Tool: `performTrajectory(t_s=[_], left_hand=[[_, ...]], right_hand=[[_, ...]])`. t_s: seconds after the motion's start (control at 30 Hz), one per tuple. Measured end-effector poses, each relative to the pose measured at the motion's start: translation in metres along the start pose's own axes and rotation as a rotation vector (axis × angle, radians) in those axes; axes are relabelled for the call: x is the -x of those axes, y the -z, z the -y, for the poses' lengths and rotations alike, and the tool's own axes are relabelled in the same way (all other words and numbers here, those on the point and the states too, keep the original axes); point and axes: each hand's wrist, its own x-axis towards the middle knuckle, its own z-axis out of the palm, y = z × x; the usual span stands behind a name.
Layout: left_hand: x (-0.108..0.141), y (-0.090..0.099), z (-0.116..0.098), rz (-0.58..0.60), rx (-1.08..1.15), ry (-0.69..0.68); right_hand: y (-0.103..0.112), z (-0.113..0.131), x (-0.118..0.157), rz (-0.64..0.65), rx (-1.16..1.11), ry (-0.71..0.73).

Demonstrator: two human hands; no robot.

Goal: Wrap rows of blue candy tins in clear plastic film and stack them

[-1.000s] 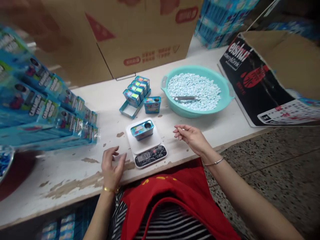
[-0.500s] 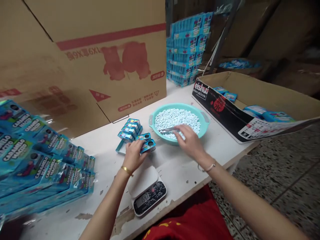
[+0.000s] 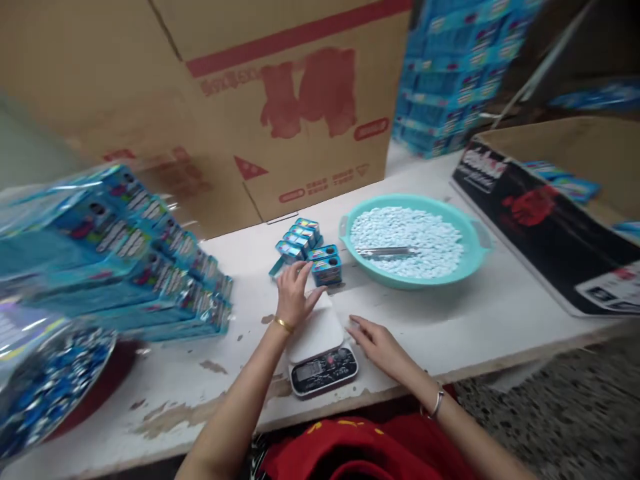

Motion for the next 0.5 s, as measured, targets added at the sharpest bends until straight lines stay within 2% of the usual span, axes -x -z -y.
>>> performTrajectory(t_s=[0.1,0.2,0.27,0.33,0.43,0.5], left_hand=[[0.061,0.016,-0.001,-0.117,0.163,0.378],[0.123,0.023,-0.006,-0.065,0.304,0.740],[0.153,0.027,-0.014,-0.016,0.345,0.836],[0.172,0.035,-0.023,-0.003,0.428,0.893],[0.194,0.064,-0.033,-0.019,0.688,0.979],[0.216,0.091,-0.036,-0.097,0.823,1.021]], right_hand=[[-0.011,0.009,-0.002,0.117,-0.049,0.008],[-0.025,0.023,0.007,0.225,-0.079,0.047],[-0.036,0.028,0.021,0.229,-0.100,0.003],[-0.049,0.028,0.039,0.257,-0.123,-0.079],[-0.069,0.024,0.071,0.386,-0.144,-0.220],[-0.082,0.027,0.088,0.477,-0.177,-0.249]])
